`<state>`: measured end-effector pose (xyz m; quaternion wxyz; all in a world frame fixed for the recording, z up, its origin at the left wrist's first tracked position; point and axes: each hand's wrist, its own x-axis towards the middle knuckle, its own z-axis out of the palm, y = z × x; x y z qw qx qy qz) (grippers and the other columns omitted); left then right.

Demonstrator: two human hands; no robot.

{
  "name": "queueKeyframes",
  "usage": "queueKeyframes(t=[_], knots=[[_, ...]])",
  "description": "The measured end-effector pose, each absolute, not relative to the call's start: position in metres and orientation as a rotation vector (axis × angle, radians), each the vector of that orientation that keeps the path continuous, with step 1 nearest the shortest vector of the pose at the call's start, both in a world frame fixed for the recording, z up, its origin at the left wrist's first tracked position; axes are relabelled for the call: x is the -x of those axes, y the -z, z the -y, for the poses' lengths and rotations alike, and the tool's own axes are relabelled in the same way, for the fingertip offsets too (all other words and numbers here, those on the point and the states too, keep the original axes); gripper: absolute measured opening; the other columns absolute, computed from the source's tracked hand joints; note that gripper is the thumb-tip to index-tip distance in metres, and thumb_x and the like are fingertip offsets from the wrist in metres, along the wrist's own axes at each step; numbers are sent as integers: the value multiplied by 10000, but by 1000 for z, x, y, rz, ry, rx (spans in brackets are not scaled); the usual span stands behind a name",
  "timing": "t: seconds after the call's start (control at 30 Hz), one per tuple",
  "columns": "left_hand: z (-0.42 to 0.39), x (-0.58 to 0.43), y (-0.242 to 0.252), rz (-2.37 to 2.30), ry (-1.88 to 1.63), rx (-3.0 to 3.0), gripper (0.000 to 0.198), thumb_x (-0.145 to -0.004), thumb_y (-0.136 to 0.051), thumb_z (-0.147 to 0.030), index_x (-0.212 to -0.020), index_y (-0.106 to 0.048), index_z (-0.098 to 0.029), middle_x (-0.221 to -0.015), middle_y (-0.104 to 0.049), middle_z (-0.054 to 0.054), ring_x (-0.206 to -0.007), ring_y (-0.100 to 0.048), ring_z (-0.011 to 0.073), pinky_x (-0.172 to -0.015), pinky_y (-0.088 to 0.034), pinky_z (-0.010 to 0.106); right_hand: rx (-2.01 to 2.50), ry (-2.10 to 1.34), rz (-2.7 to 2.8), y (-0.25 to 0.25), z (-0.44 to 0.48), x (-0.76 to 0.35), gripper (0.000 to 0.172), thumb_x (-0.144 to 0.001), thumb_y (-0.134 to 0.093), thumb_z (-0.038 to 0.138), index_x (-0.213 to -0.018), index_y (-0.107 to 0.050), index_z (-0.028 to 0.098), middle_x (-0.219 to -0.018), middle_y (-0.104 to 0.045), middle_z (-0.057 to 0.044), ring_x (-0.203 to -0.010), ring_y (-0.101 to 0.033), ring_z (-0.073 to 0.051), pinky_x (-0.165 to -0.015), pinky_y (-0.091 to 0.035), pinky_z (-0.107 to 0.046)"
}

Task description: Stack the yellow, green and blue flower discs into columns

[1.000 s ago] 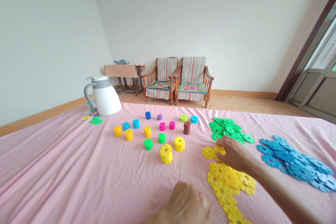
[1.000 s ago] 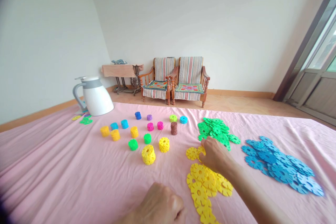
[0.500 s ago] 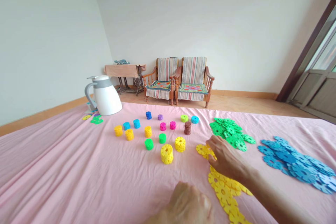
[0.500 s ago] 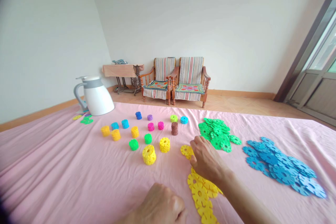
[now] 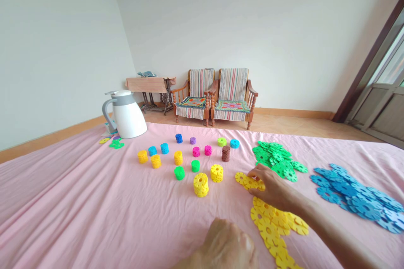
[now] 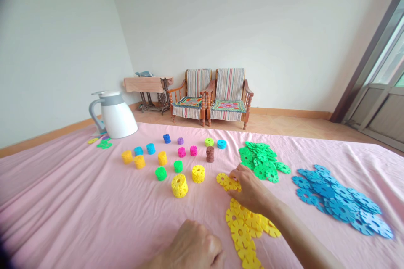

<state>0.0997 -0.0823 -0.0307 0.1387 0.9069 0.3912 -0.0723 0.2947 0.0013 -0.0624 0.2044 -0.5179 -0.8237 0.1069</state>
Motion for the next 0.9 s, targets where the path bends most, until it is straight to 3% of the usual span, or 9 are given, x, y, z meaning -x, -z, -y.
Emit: queueKeyframes(t=[0.33,0.9], knots=[[82,-99,26,-1129,222,-2586,209,-829,-530,-205,-776,-724,-146,-802,-737,84,-719,-686,228,-552,-442,248,1362,-275,2190,44,-7,-267,183,-748,-587,260,-914,-563,187,-845,-582,-39,-760,-597,-179,-717,-465,-324],[81,-101,13,-1093,361,-2568,229,-854,-532,-210,-793,-725,-104,-788,-727,133,-706,-693,260,-517,-410,265,1231,-432,2050,59,-37,-204,201,-704,-648,261,-873,-579,176,-894,-603,-59,-727,-602,-172,-667,-496,-325]])
